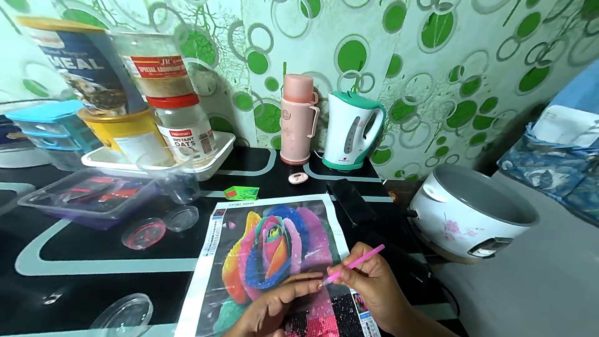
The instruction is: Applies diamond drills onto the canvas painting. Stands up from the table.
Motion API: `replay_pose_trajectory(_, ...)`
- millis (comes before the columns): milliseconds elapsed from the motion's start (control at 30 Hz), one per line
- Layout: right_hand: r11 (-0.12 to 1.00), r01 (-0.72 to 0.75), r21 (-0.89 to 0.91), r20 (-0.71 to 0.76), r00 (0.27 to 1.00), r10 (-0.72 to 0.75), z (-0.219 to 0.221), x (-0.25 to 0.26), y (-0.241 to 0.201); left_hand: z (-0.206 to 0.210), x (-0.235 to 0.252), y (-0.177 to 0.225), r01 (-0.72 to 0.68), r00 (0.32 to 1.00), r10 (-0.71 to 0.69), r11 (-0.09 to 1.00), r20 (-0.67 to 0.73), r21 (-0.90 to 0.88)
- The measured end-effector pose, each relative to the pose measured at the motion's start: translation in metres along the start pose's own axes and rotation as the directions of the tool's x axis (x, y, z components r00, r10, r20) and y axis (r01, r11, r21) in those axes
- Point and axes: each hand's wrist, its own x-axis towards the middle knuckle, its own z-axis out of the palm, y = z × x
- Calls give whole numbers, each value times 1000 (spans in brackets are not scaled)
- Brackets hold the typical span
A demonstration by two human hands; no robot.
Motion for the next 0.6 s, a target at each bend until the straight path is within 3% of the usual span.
replay_pose_trajectory(600,997,76,-22,54,996,-75,-3,0,2,-4,-1,1,42,999,-38,980,20,-195)
